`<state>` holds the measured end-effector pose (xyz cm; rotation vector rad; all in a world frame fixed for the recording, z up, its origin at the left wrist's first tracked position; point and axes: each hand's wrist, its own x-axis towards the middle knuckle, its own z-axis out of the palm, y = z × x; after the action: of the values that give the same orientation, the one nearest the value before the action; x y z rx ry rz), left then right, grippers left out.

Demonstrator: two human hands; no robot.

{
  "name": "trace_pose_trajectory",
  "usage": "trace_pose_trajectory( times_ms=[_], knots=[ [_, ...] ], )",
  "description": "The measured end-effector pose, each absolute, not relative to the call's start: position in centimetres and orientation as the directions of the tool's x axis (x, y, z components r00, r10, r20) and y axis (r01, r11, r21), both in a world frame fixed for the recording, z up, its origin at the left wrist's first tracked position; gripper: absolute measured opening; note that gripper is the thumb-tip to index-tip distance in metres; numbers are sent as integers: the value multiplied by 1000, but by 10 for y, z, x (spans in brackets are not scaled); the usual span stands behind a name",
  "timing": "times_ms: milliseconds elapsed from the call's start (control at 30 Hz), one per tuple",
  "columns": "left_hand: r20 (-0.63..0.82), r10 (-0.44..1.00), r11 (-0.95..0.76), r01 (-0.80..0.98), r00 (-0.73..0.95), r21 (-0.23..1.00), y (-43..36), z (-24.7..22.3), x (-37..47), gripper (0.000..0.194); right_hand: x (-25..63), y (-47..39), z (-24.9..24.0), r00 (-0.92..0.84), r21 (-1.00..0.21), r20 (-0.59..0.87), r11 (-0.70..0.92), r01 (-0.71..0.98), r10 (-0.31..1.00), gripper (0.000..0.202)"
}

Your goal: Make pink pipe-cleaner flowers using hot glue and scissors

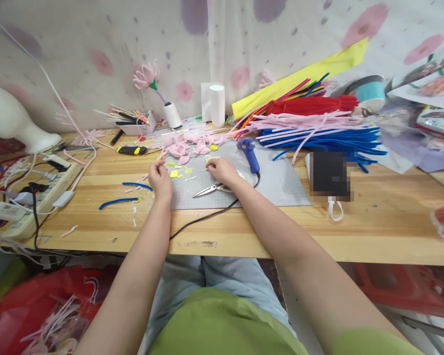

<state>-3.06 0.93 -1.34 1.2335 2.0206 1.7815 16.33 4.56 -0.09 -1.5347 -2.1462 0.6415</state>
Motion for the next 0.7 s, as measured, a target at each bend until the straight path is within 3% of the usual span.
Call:
trace_pose_trajectory(
  times_ms=[133, 233, 367, 467, 600, 700],
  knots=[
    [405, 620, -110, 437, -672, 893, 11, -16, -37, 18, 166, 51, -1, -294, -641, 18, 237, 730, 956, 46],
    [416, 676, -107, 478, -608, 872, 9, -16, -32, 21, 167, 54, -4, -256, -706, -12, 173, 687, 967, 60],
    [496, 815, -171, 694, -298, 699, 4, -13, -11, 13, 168, 55, -6, -229, -750, 5, 155, 643, 973, 62],
    [528, 840, -272, 745, -125, 609, 3, -13, 2, 20, 170, 54, -4, -158, -754, 105, 182, 631, 982, 55],
    [550, 771, -187, 712, -321, 677, 4, -14, -5, 21, 171, 49, 3, -127, -704, 235, 259, 662, 964, 30],
    [482, 702, -100, 599, -523, 795, 5, -13, -21, 15, 163, 43, 5, -281, -659, 218, 353, 663, 935, 17]
  ],
)
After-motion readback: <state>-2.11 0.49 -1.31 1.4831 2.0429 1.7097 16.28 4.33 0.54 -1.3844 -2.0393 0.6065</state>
